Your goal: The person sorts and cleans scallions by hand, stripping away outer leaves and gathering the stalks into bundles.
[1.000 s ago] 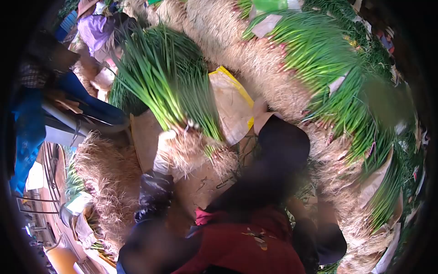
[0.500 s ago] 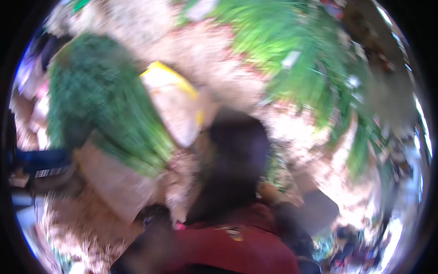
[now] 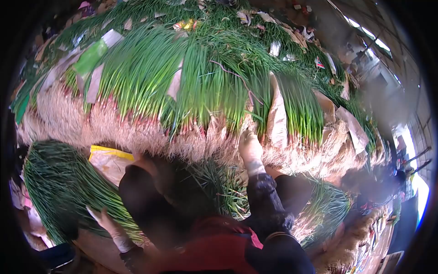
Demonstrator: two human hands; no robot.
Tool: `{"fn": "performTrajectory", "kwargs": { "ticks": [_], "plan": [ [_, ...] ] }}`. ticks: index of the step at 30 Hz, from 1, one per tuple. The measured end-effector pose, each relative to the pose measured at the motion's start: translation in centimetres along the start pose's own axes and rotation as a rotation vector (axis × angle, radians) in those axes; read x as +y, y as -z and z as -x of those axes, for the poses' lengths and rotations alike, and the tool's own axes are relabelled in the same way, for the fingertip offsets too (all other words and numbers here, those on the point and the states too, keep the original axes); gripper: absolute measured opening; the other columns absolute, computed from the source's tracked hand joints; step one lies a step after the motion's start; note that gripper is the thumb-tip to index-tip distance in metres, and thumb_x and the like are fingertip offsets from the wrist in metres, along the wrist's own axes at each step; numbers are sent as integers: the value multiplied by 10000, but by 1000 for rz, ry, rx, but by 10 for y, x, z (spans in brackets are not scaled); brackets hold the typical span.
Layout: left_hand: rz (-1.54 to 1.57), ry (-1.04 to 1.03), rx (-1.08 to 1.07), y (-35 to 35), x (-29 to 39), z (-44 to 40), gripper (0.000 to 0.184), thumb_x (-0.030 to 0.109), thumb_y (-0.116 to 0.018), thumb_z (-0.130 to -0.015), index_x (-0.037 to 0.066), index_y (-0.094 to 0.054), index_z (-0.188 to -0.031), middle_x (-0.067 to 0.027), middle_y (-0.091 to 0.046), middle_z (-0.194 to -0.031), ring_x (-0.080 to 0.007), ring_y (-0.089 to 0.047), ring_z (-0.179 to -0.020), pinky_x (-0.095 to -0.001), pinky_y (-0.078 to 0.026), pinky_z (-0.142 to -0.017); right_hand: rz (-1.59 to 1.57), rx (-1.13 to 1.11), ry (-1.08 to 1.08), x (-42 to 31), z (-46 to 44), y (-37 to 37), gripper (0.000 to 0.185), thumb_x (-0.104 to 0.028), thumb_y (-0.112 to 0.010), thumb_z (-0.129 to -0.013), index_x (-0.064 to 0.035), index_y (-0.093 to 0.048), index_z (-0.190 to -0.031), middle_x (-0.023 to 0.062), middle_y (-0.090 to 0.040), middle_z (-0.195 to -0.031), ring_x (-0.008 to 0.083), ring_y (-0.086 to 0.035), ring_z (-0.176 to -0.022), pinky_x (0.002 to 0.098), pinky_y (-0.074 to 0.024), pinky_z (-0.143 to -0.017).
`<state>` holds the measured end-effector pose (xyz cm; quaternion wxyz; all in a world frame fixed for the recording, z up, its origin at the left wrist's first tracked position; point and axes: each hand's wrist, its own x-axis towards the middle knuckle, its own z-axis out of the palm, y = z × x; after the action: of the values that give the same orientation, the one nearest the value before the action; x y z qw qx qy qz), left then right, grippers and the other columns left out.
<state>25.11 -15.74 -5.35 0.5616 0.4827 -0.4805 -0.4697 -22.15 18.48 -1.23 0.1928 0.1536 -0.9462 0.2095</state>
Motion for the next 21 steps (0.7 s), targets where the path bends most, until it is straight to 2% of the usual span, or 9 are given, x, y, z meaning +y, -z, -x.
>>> {"fn": "performTrajectory", "kwargs": {
  "ticks": [3, 6, 10, 12, 13, 14, 15, 20, 21],
  "plan": [
    [111, -204, -182, -80, 113, 6, 530, -17, -525, -918, -11, -471, -1444, -171, -465, -1497, -273, -414, -1399, -411, -305, -1162, -44, -444, -242, 19, -46, -26, 457, -468, -623, -913, -67, -683, -1125, 194, -719, -1024, 368, -696, -967, 460, -536, -854],
    [200, -186, -344, -155, 170, 50, 380, -12, -551, -917, -38, -600, -1293, -140, -626, -1299, -251, -555, -1239, -395, -353, -1135, 0, -450, -187, 30, -56, -43, 500, -503, -645, -894, -112, -695, -1200, 181, -724, -1068, 353, -698, -983, 443, -531, -881],
    [49, 28, -1079, -248, 129, 151, 297, 62, -679, -904, -5, -674, -1194, -108, -673, -1222, -179, -626, -1136, -312, -474, -1013, -934, -548, -574, 40, -30, -21, 413, -333, -717, -924, -17, -685, -1188, 137, -729, -1134, 204, -713, -961, 328, -571, -860],
    [-188, -86, -1327, -289, 56, 209, 329, 169, -660, -955, 2, -634, -1237, -107, -681, -1183, -168, -629, -1129, -255, -481, -985, -1180, -717, -357, 22, 12, -12, 506, -378, -766, -873, -32, -660, -1227, 168, -682, -1228, 246, -653, -1134, 358, -531, -1004],
    [106, 258, -1520, -301, 40, 229, 288, 232, -620, -989, 1, -637, -1160, -99, -689, -1077, -182, -657, -1008, -291, -530, -894, -919, -905, -543, -14, 19, 33, 597, -472, -752, -860, -40, -647, -1259, 179, -662, -1263, 257, -620, -1192, 336, -493, -1041],
    [20, 657, -1553, -301, 32, 242, 246, 184, -556, -1019, -4, -615, -1166, -90, -682, -1041, -193, -660, -948, -321, -521, -918, -918, -1003, -270, -1, 42, 11, 664, -541, -728, -857, -40, -638, -1282, 181, -670, -1245, 287, -619, -1191, 337, -494, -1011],
    [91, 907, -1510, -297, 32, 251, 207, 217, -527, -1037, 38, -627, -1067, -39, -641, -842, -146, -608, -694, -308, -527, -675, -734, -987, -304, -13, 45, 29, 603, -520, -675, -917, -37, -643, -1277, 141, -707, -1138, 261, -648, -1096, 340, -508, -938],
    [475, 1570, -1472, -295, 41, 245, 335, 330, -450, -1061, 67, -597, -917, 11, -390, -582, -95, -334, -452, -253, -254, -421, -1599, -1019, -839, 3, 63, -13, 314, -285, -603, -1017, -31, -694, -1178, 10, -710, -925, 166, -639, -776, 290, -521, -744],
    [503, 1600, -1459, -295, 38, 245, 361, 343, -445, -1062, 62, -596, -893, 12, -386, -568, -97, -333, -441, -257, -256, -415, -1530, -846, -706, -5, 67, -17, 288, -258, -599, -1018, -31, -699, -1165, 10, -701, -891, 162, -629, -746, 289, -514, -712]
  ]
}}
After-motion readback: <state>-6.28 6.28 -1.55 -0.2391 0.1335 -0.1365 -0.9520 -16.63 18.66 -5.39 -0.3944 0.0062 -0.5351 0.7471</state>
